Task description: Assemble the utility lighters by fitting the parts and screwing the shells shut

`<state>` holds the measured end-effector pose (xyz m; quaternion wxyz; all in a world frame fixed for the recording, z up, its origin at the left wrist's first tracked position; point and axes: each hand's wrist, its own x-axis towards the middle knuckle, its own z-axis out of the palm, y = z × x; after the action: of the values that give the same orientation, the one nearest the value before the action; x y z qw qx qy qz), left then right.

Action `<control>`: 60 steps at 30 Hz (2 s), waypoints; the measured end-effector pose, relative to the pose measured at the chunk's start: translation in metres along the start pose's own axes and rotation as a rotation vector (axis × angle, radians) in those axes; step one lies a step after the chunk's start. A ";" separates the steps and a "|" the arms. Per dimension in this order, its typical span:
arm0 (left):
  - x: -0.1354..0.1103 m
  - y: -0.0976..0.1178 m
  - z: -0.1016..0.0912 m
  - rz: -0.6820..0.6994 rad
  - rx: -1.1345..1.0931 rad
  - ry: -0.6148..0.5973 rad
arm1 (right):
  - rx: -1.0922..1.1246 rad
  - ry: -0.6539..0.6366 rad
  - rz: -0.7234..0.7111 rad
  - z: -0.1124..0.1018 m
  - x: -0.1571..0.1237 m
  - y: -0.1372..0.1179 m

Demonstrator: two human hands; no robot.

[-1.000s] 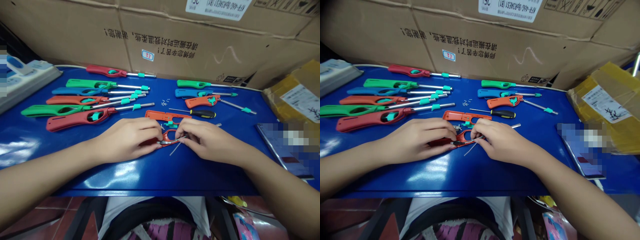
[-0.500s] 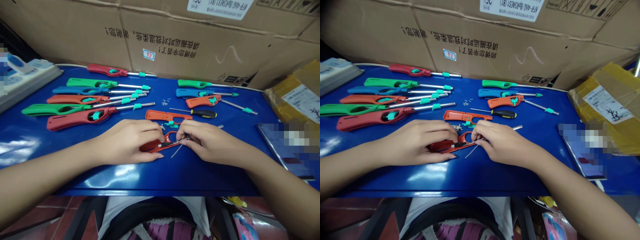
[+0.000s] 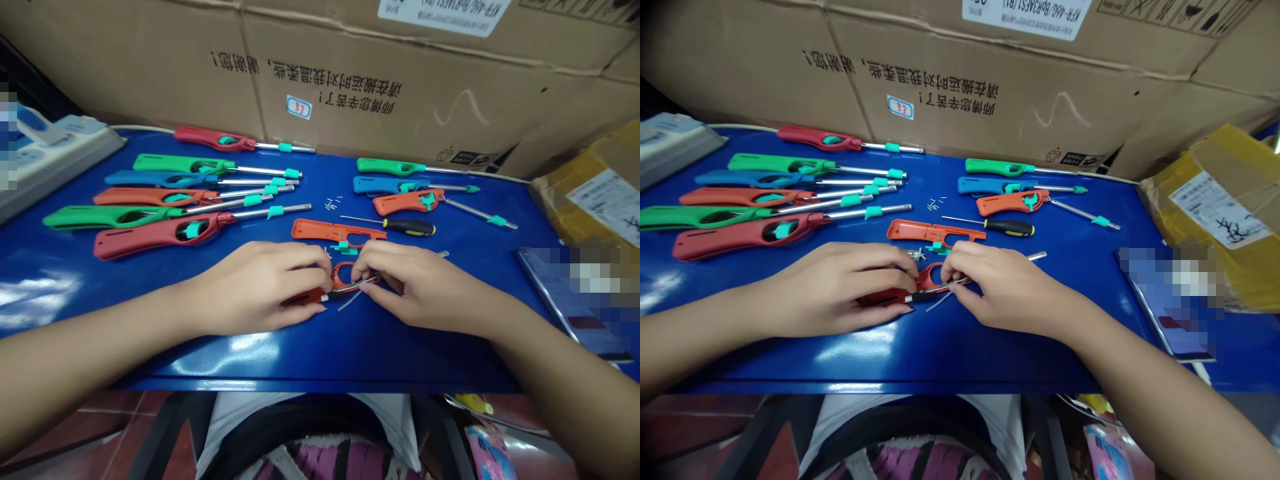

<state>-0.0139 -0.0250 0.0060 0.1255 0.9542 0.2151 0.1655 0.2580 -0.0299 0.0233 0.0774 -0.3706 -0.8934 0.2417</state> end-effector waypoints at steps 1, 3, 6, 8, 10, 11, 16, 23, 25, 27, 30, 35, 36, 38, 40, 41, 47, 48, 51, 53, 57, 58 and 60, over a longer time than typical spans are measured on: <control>0.000 0.000 0.000 0.003 0.005 0.002 | 0.002 -0.002 -0.008 0.000 0.000 0.001; 0.000 0.000 0.001 0.010 0.011 0.007 | 0.007 -0.002 -0.014 0.001 0.000 0.002; 0.001 0.000 0.001 0.028 0.023 0.018 | 0.019 0.002 -0.011 0.002 0.001 0.002; 0.002 0.000 0.001 0.039 0.025 0.019 | 0.030 -0.008 -0.010 0.002 0.002 0.001; 0.001 0.000 0.001 0.045 0.021 0.017 | 0.039 -0.017 -0.004 0.001 0.002 0.001; 0.001 0.000 0.001 0.047 0.020 0.014 | 0.043 -0.020 0.000 0.001 0.002 0.001; 0.000 -0.001 0.001 0.063 0.021 0.016 | 0.046 -0.014 0.023 0.001 0.001 0.000; 0.003 -0.001 0.001 0.027 0.018 0.006 | 0.052 0.008 0.011 0.003 0.003 0.001; 0.002 -0.001 0.001 0.013 0.025 0.008 | 0.070 0.020 -0.004 0.003 0.003 0.001; 0.001 -0.001 0.001 0.009 0.039 0.014 | 0.078 0.034 -0.006 0.003 0.004 0.002; 0.000 -0.002 0.001 0.013 0.049 0.021 | 0.066 0.045 0.010 0.002 0.004 0.001; 0.000 -0.002 0.001 0.016 0.051 0.025 | 0.072 0.039 0.070 0.003 0.005 0.000; 0.000 -0.002 0.001 0.017 0.052 0.027 | 0.080 0.038 0.090 0.003 0.006 0.000; 0.001 -0.002 0.002 0.023 0.051 0.027 | 0.099 0.034 0.132 0.003 0.006 0.000; 0.001 -0.002 0.002 0.029 0.049 0.026 | 0.116 0.028 0.164 0.004 0.007 0.000; 0.001 -0.003 0.003 0.031 0.049 0.024 | 0.123 0.028 0.174 0.004 0.007 0.001; 0.000 -0.003 0.002 0.033 0.042 0.013 | 0.204 0.033 0.231 0.005 0.006 0.002; -0.001 -0.003 0.002 0.031 0.040 0.009 | 0.233 0.032 0.245 0.005 0.006 0.002; -0.001 -0.002 0.002 0.028 0.035 0.004 | 0.310 0.021 0.272 0.006 0.006 0.002; -0.001 -0.002 0.002 0.027 0.036 0.006 | 0.322 0.008 0.281 0.006 0.007 0.002; 0.001 -0.002 0.003 0.029 0.044 0.014 | 0.283 0.001 0.292 0.005 0.007 0.000; 0.001 -0.002 0.003 0.028 0.045 0.016 | 0.271 0.006 0.293 0.005 0.007 -0.001; 0.001 -0.002 0.003 0.026 0.044 0.020 | 0.246 0.010 0.288 0.004 0.007 -0.001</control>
<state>-0.0127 -0.0228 0.0028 0.1002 0.9577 0.2076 0.1720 0.2513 -0.0277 0.0200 0.0909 -0.4838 -0.7944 0.3559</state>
